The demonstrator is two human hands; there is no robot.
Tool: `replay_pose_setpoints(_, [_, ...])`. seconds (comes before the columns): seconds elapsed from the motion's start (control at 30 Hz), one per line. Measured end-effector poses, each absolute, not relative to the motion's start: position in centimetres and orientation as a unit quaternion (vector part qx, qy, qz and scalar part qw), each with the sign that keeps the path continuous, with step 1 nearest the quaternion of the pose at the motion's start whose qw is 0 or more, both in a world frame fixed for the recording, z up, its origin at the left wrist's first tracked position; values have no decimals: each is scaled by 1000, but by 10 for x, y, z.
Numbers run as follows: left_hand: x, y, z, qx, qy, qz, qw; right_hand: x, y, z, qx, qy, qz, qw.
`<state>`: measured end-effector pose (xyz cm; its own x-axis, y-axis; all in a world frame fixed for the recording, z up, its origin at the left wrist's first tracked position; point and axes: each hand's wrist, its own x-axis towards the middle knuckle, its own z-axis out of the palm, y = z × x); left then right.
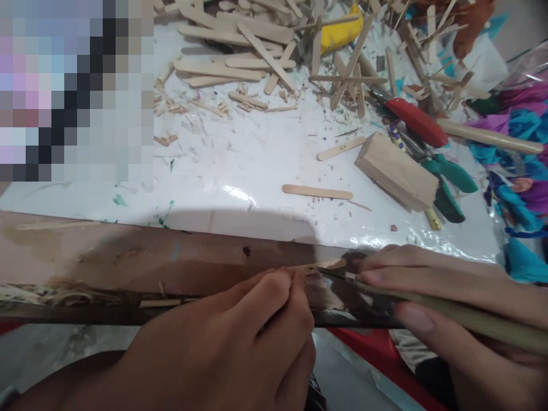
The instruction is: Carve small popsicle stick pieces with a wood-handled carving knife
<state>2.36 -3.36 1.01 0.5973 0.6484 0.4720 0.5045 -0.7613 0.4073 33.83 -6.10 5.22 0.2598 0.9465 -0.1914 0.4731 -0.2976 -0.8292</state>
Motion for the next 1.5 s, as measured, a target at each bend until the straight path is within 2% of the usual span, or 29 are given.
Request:
replay_pose_setpoints(0.3, [20,-29,6,904,297,297,81,332,-46,55,-706,-557,307,311])
replay_pose_setpoints(0.53, [22,-26,3,916,285,279,51,333,-61,67,-650,-703,186,220])
replay_pose_setpoints(0.73, [19,-26,7,906,281,310,60,340,-56,67,-607,-740,211,196])
replay_pose_setpoints(0.83, [19,-28,10,905,294,296,79,334,-53,68,-624,-714,239,210])
replay_pose_setpoints(1.07, [21,-19,15,910,281,289,96,326,-51,69,-721,-532,305,323])
replay_pose_setpoints(1.3, [19,-20,12,910,267,300,99,304,-43,69,-755,-467,322,329])
replay_pose_setpoints(1.5, [24,-29,4,904,291,306,69,292,-45,68,-785,-480,252,301])
